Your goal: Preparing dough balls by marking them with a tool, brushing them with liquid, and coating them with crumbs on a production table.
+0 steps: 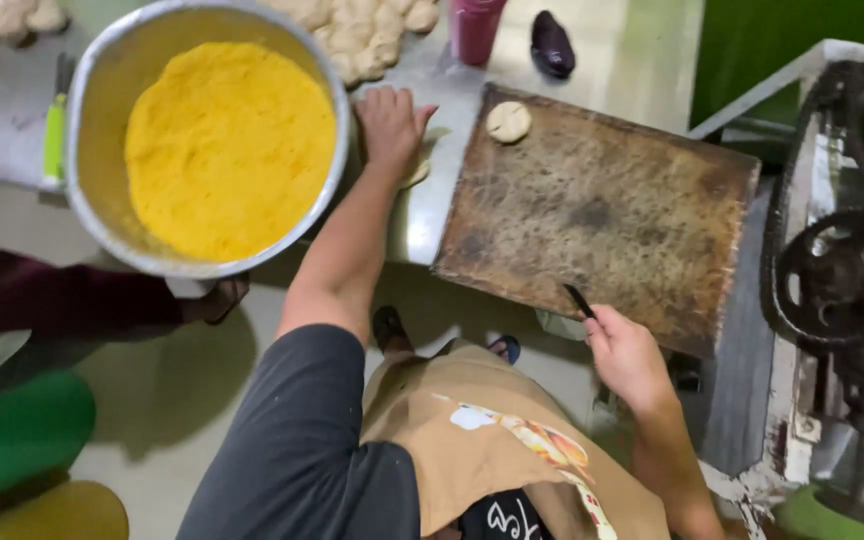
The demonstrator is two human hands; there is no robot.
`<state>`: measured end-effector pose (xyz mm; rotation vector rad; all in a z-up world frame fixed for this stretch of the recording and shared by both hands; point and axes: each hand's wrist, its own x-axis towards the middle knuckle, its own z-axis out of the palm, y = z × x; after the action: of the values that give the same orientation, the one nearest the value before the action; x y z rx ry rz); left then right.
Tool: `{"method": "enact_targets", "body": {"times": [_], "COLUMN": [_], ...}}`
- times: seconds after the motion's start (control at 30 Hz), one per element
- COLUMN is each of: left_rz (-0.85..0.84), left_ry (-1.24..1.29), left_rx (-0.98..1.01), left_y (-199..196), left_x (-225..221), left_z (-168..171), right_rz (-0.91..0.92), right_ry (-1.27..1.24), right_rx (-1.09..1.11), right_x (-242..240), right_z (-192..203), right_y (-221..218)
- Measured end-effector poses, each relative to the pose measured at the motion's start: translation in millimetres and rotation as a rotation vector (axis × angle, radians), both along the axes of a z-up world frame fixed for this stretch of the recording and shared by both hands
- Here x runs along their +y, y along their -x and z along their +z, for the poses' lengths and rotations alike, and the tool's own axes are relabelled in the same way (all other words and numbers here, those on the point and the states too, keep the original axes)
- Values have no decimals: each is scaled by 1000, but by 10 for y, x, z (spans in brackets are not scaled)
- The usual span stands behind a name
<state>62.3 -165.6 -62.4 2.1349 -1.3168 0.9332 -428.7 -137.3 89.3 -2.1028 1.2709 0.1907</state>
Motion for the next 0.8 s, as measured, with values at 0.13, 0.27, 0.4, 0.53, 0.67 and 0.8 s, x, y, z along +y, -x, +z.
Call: {"method": "enact_targets", "body": {"times": [0.13,0.27,0.4,0.53,0.67,0.8], "left_rz": [-23,-292,-337,-608,-640,-690], "left_ry": [-3,371,201,55,-330,-179], "left_rx": [586,1377,1217,932,584,164], "left_y": [100,536,561,522,794,759], "left_x": [210,546,914,1239,1693,1528], "left_z": [-189,-142,480,153,-148,442], "right_rz": [-46,-197,-199,-130,30,153], "right_ry": [111,31,-15,20,106,191], "right_rx": [-170,-72,-108,-84,-187,-232], "right_x": [143,210,259,266,260,317], "right_z": [29,-159,-113,13,8,324], "right_y": [-200,-345,-640,-1006,-1097,-1098]}}
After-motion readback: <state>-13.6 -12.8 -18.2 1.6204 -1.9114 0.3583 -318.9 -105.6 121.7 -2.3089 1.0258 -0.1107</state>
